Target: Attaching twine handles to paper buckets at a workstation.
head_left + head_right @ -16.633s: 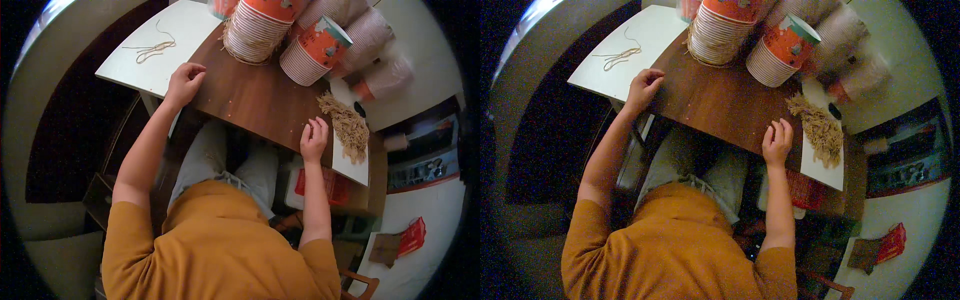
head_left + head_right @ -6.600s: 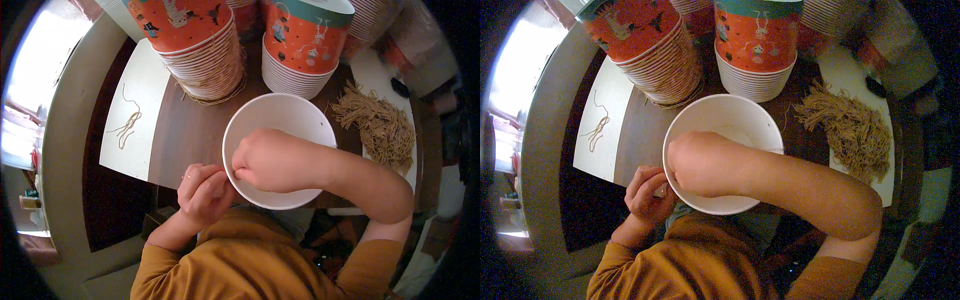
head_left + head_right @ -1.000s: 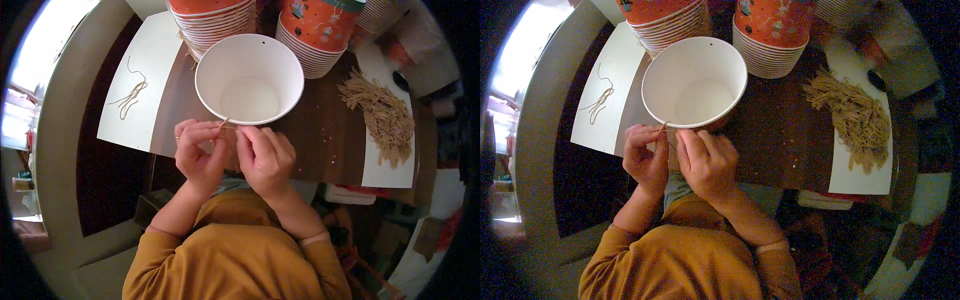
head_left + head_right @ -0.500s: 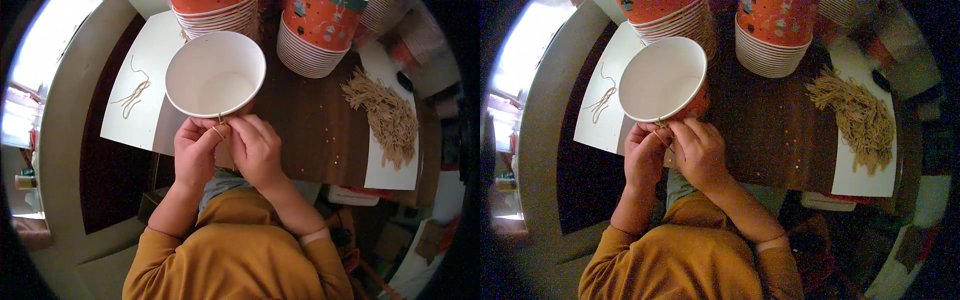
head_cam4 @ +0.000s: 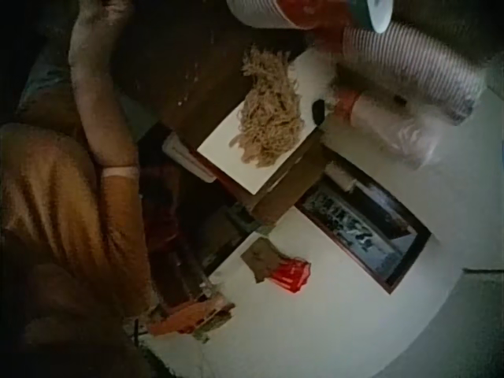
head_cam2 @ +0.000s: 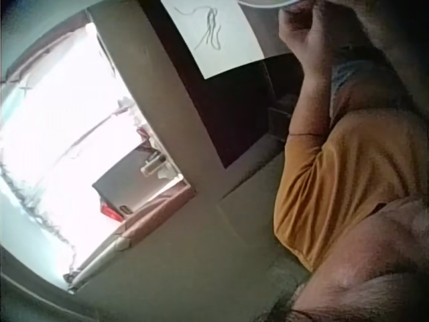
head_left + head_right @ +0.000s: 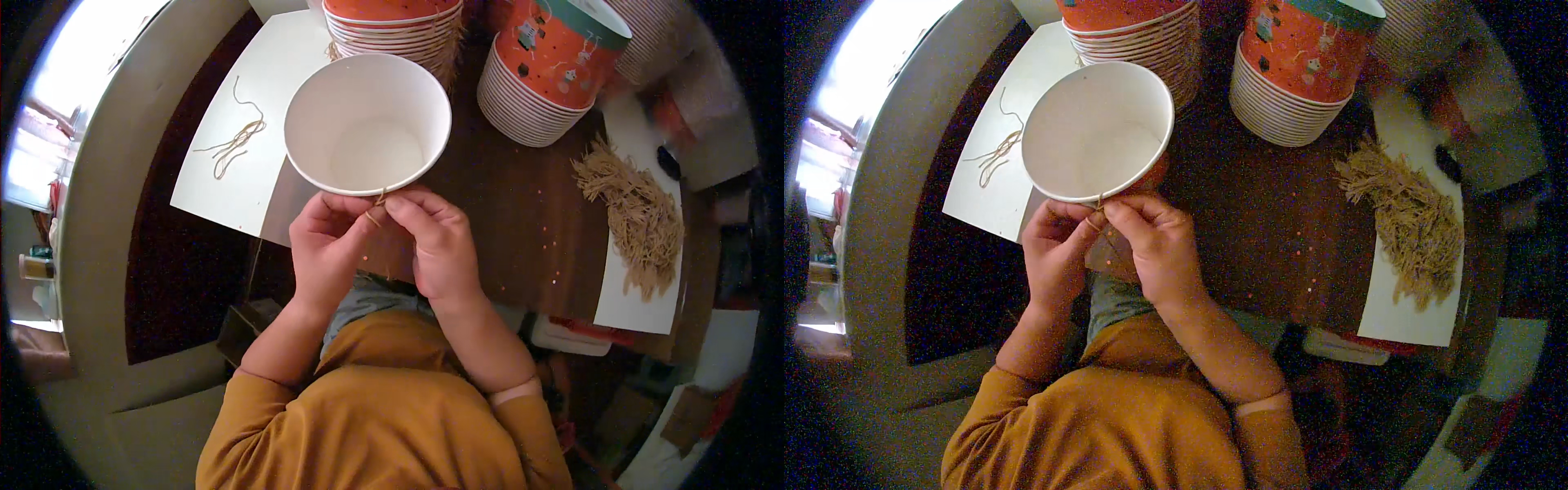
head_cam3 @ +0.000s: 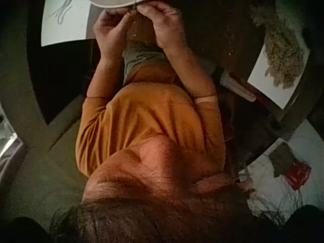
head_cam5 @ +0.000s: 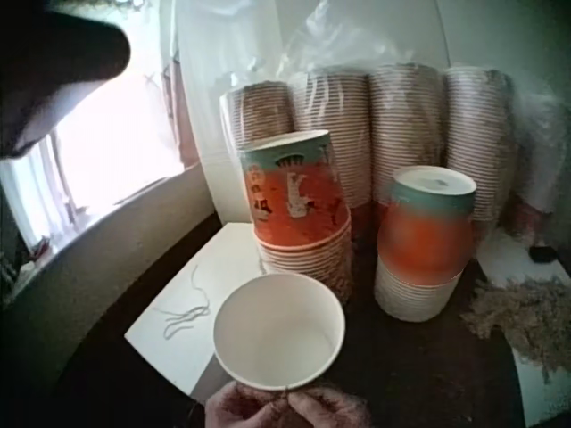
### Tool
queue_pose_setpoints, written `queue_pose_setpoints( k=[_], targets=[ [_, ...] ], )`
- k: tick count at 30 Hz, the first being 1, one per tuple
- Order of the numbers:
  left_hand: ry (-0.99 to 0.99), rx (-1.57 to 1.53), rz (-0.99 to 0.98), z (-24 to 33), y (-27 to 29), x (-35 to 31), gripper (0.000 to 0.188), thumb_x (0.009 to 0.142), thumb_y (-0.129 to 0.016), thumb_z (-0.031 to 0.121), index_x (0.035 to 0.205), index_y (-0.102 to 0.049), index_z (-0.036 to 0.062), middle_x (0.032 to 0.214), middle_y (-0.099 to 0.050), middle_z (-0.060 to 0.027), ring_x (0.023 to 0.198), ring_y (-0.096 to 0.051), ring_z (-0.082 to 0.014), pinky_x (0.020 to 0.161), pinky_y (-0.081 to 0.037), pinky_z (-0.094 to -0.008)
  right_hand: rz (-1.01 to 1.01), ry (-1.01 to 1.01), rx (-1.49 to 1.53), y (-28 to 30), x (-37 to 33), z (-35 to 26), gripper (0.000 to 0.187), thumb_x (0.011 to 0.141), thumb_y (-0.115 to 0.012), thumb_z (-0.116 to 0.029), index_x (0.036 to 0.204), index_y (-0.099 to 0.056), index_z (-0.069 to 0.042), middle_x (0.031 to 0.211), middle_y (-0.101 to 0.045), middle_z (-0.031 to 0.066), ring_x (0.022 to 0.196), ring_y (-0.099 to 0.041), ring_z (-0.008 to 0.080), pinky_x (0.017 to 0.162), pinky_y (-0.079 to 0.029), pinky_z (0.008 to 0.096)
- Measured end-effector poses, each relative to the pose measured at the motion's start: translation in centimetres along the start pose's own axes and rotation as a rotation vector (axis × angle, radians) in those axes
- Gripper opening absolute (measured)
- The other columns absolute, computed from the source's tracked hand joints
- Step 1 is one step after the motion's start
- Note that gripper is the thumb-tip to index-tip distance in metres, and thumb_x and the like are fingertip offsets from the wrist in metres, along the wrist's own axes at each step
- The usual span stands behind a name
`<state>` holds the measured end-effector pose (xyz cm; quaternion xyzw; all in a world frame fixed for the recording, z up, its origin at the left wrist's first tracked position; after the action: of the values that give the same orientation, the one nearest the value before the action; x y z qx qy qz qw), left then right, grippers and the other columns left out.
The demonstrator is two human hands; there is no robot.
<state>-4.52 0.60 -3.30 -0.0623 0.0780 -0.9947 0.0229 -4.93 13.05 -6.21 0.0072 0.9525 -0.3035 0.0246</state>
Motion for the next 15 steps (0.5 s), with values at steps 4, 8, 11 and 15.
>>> queue_pose_setpoints(
  k=[4, 8, 11, 15],
  targets=[
    [-0.115, 0.081, 0.022, 0.4, -0.1, -0.1, 0.010, 0.081, -0.066, 0.000, 0.087, -0.059, -0.0003, 0.085, -0.064, -0.0038, 0.080, -0.060, -0.0086, 0.069, -0.049, -0.0211, 0.002, -0.141, 0.199, 0.0, -0.2, 0.6, 0.017, 0.086, -0.061, -0.017, 0.091, -0.067, -0.002, 0.086, -0.066, 0.0016, 0.077, -0.058, 0.0085, 0.075, -0.046, 0.0232],
    [-0.498, 0.528, 0.016, 2.0, -0.5, -0.4, 0.016, 0.073, -0.066, -0.006, 0.086, -0.062, 0.0016, 0.082, -0.063, -0.0067, 0.077, -0.062, -0.0157, 0.065, -0.050, -0.0259, 0.021, -0.114, 0.131, 0.3, -0.4, 0.1, 0.017, 0.087, -0.060, -0.017, 0.092, -0.067, -0.002, 0.089, -0.066, 0.0023, 0.079, -0.059, 0.0097, 0.076, -0.046, 0.0239],
    [-0.723, 0.698, 0.003, 3.0, -1.3, -0.9, 0.021, 0.068, -0.066, -0.008, 0.086, -0.064, 0.0029, 0.081, -0.062, -0.0091, 0.074, -0.062, -0.0215, 0.064, -0.051, -0.0285, 0.021, -0.148, 0.122, 0.0, -0.7, 0.0, 0.018, 0.087, -0.061, -0.017, 0.093, -0.068, -0.002, 0.089, -0.067, 0.0024, 0.081, -0.059, 0.0097, 0.076, -0.046, 0.0239],
    [-0.823, 0.746, -0.033, 3.4, -1.7, -1.1, 0.023, 0.065, -0.067, -0.007, 0.087, -0.064, 0.0022, 0.084, -0.062, -0.0099, 0.073, -0.062, -0.0240, 0.063, -0.051, -0.0305, 0.035, -0.119, 0.089, 0.3, -0.7, 0.2, 0.018, 0.087, -0.061, -0.017, 0.093, -0.068, -0.002, 0.089, -0.067, 0.0019, 0.081, -0.059, 0.0090, 0.076, -0.046, 0.0235]
  ],
)
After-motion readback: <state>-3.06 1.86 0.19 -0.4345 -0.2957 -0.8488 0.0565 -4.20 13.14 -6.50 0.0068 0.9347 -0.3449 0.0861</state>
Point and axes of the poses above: each hand's wrist, its own x-axis towards the middle knuckle, its own y-axis out of the back of the hand, z = x × y, the point moved 6 cm from there along x, towards the middle knuckle
